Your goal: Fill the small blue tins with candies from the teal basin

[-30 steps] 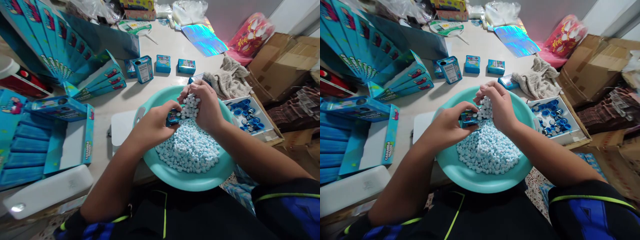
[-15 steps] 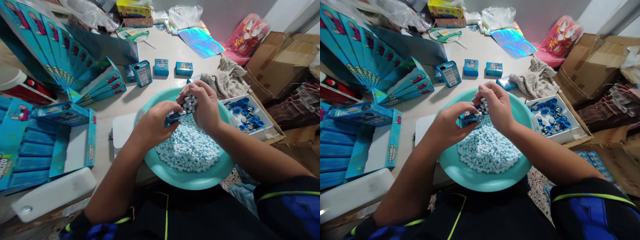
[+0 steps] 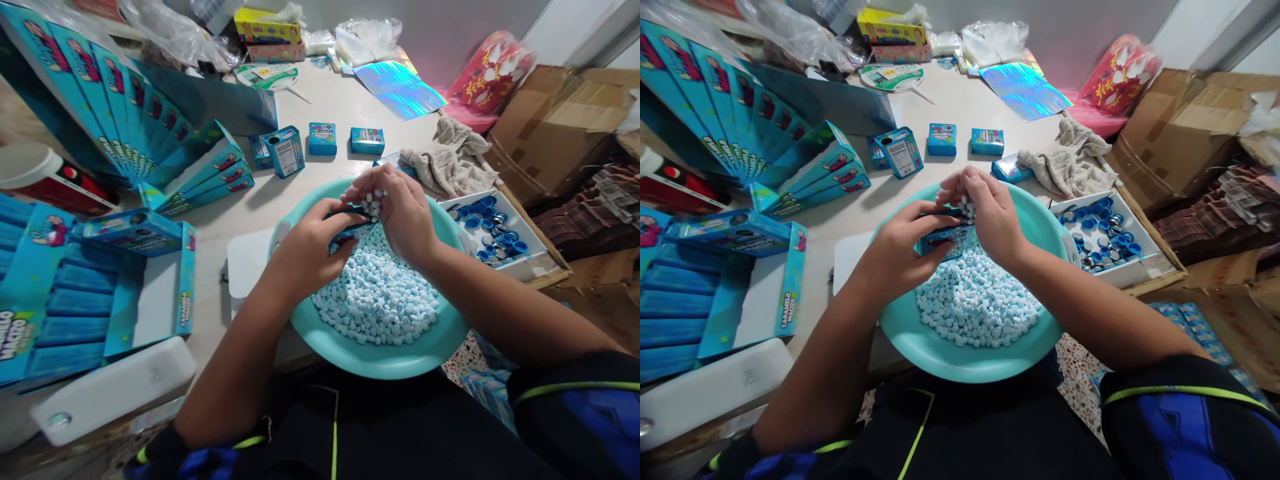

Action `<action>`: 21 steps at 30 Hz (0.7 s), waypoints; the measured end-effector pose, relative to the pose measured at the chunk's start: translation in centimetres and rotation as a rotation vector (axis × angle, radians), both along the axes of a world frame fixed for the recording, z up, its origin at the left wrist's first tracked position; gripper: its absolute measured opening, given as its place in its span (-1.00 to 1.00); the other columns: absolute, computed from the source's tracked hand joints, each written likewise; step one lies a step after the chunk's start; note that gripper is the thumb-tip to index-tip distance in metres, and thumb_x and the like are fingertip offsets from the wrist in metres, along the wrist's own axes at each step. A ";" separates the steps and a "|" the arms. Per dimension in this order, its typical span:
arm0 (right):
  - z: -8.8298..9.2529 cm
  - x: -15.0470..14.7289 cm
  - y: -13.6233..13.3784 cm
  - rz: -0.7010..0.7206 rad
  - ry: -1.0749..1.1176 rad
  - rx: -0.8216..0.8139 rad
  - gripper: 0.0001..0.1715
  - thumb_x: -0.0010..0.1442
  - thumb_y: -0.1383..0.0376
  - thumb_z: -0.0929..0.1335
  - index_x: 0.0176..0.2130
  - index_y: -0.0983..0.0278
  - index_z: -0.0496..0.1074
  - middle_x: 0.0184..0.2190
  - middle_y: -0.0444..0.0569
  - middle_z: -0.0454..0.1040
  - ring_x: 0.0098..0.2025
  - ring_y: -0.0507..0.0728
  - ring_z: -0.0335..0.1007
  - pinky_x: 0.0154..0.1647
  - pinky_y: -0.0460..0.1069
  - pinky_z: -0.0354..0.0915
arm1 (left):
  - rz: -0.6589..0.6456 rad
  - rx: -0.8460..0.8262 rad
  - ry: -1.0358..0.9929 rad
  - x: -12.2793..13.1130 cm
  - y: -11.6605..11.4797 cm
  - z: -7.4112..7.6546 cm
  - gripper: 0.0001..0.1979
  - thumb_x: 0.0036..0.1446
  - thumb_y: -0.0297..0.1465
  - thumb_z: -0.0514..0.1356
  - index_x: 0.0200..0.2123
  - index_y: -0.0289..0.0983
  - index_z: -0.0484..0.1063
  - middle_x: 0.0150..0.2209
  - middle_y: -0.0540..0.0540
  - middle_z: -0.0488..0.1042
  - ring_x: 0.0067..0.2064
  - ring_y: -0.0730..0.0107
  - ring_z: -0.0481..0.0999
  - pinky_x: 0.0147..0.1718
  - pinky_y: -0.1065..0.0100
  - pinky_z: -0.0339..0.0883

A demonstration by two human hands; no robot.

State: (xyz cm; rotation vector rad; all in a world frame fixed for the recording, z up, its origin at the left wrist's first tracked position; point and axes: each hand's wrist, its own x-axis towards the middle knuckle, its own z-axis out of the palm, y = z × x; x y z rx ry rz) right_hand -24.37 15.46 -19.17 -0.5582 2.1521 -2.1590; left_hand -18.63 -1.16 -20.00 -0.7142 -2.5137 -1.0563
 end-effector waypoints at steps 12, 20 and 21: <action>0.3 0.4 0.4 0.218 0.130 0.102 -0.24 0.45 -0.27 0.12 0.16 0.18 0.46 0.22 0.07 0.49 0.32 0.26 0.36 0.40 0.23 0.27 | 0.123 0.061 0.025 0.0 -0.1 -0.2 -0.63 0.14 -0.50 0.32 0.03 -0.25 0.44 0.00 -0.17 0.58 0.06 0.11 0.59 0.07 0.12 0.52; 0.7 0.6 1.0 0.309 0.185 0.132 -0.31 0.48 -0.16 0.12 0.39 0.09 0.15 0.41 0.01 0.27 0.45 0.26 0.17 0.46 0.21 0.18 | 0.057 0.040 0.130 -0.2 -0.3 -0.2 -0.72 0.21 -0.47 0.29 0.00 -0.28 0.51 0.04 -0.22 0.57 0.09 0.09 0.58 0.10 0.11 0.53; 0.8 0.7 1.0 0.324 0.192 0.125 -0.31 0.48 -0.13 0.12 0.41 0.10 0.11 0.42 0.01 0.24 0.45 0.25 0.16 0.46 0.20 0.17 | 0.044 0.028 0.133 -0.2 -0.3 -0.2 -0.71 0.22 -0.46 0.29 0.02 -0.28 0.50 0.05 -0.22 0.56 0.10 0.09 0.58 0.10 0.12 0.53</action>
